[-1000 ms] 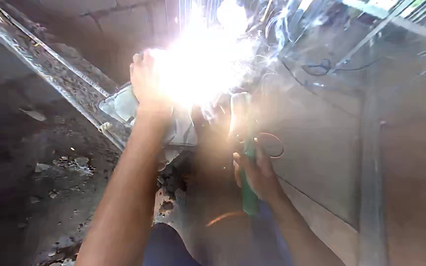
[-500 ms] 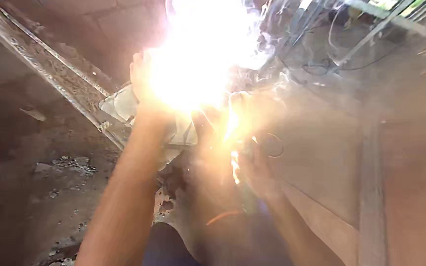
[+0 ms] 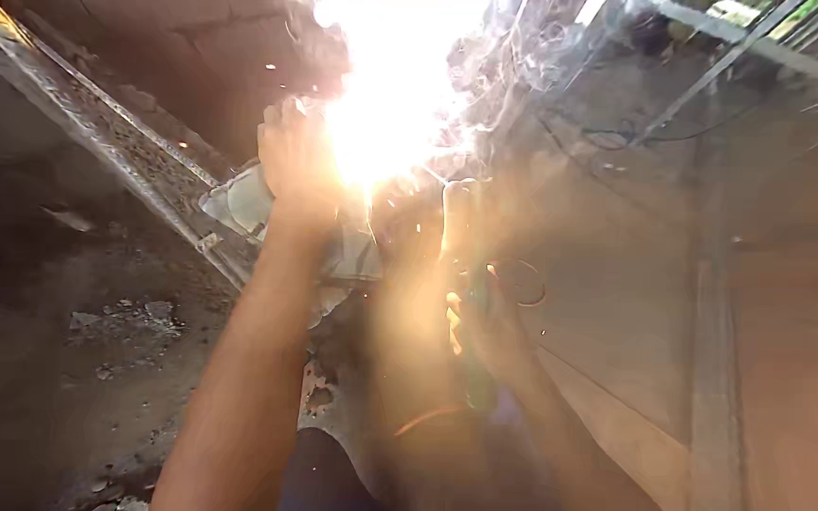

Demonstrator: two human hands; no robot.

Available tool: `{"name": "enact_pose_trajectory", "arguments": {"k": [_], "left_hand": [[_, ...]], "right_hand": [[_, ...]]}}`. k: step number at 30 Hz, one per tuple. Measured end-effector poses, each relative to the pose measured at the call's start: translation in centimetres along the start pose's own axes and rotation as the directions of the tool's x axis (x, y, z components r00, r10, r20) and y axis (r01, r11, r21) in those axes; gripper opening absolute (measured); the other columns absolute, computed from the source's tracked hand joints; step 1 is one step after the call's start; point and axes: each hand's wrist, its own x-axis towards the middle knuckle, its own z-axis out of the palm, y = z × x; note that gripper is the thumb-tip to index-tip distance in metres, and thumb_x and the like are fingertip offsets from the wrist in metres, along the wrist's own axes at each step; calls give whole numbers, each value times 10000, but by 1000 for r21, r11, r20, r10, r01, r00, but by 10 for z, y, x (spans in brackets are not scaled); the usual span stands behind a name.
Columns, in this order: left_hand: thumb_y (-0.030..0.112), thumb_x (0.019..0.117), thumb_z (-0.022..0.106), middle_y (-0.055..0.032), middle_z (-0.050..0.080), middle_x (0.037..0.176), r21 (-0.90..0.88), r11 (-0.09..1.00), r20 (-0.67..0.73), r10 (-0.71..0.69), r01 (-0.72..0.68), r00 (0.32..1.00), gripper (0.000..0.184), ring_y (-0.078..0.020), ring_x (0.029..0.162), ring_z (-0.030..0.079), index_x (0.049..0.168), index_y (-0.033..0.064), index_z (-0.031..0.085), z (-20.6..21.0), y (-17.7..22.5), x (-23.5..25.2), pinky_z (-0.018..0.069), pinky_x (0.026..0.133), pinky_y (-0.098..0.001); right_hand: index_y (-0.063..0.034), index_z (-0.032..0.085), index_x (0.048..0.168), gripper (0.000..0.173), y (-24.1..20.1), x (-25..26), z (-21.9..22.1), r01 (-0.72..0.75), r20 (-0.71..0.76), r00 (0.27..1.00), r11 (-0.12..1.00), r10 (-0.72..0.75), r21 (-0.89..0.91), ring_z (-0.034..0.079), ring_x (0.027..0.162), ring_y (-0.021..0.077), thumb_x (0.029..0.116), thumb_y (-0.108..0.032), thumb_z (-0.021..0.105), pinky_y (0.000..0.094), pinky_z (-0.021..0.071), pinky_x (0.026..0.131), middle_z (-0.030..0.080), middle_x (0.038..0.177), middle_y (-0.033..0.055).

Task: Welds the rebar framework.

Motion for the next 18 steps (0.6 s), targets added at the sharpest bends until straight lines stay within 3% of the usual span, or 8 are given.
{"name": "enact_pose_trajectory", "arguments": {"k": [3, 5, 8, 10, 12, 13, 15, 18], "left_hand": [[58, 869, 708, -345, 560, 1341, 78, 996, 38, 42, -45, 998, 350, -513, 1313, 504, 1154, -126, 625, -5, 4, 2, 459, 1007, -642], [100, 828, 752, -336, 557, 1339, 108, 993, 56, 35, -41, 998, 418, -514, 1301, 508, 1150, -128, 614, -8, 7, 3, 471, 988, -640], [3, 888, 670, -322, 503, 1438, -28, 998, 48, -63, 64, 997, 478, -485, 1359, 484, 1337, -105, 546, -6, 5, 2, 455, 1062, -599], [49, 851, 724, -300, 480, 1465, -118, 986, 0, -116, 115, 993, 637, -445, 1365, 488, 1433, -67, 492, 6, -2, 3, 454, 1090, -555], [52, 795, 782, -322, 473, 1458, -114, 989, -13, -98, 96, 995, 692, -450, 1368, 482, 1403, -99, 488, 9, -5, -2, 444, 1103, -542], [38, 835, 763, -339, 450, 1476, -130, 989, -8, -75, 73, 997, 676, -455, 1394, 450, 1419, -110, 458, 8, -6, -7, 406, 1128, -535], [100, 759, 810, -319, 502, 1422, -55, 997, -11, -48, 48, 999, 731, -462, 1337, 502, 1395, -79, 498, 7, -5, 0, 455, 1073, -553], [130, 837, 750, -319, 564, 1344, 85, 996, 29, 24, -27, 999, 432, -493, 1300, 516, 1183, -97, 626, -2, 4, 4, 475, 995, -617]], "right_hand": [[-18, 453, 1352, 420, 0, 0, 0, -1, 4, 1000, 1000, 1, 17, 604, 499, 179, 1000, -219, 565, 341, 572, 454, 603, 732, 63], [-17, 445, 1364, 435, 0, 0, 0, -17, 5, 1000, 1000, 17, 24, 607, 507, 189, 1002, -225, 569, 351, 576, 465, 600, 732, 70], [-12, 480, 1332, 403, 0, 1, 1, 5, -6, 1000, 1000, -5, 2, 605, 506, 187, 994, -214, 565, 350, 567, 453, 604, 727, 73], [-10, 481, 1333, 394, -1, 0, 1, 9, -5, 1000, 1000, -9, 0, 606, 503, 189, 1003, -206, 568, 348, 570, 450, 609, 734, 73], [-12, 476, 1325, 389, -2, 0, 2, -6, -13, 1000, 1000, 6, 4, 601, 497, 188, 999, -205, 563, 347, 567, 444, 605, 733, 74], [-7, 478, 1328, 393, -2, 0, 3, -13, -17, 1000, 1000, 13, 5, 604, 500, 191, 996, -200, 563, 348, 567, 445, 610, 739, 77], [-16, 477, 1329, 394, -3, 1, 4, -24, -20, 999, 1000, 25, 13, 611, 501, 195, 993, -194, 577, 345, 571, 445, 619, 749, 84], [-34, 449, 1390, 468, -1, 2, 4, -27, -6, 1000, 999, 27, 22, 601, 495, 206, 994, -234, 599, 362, 572, 456, 600, 725, 87]]}}
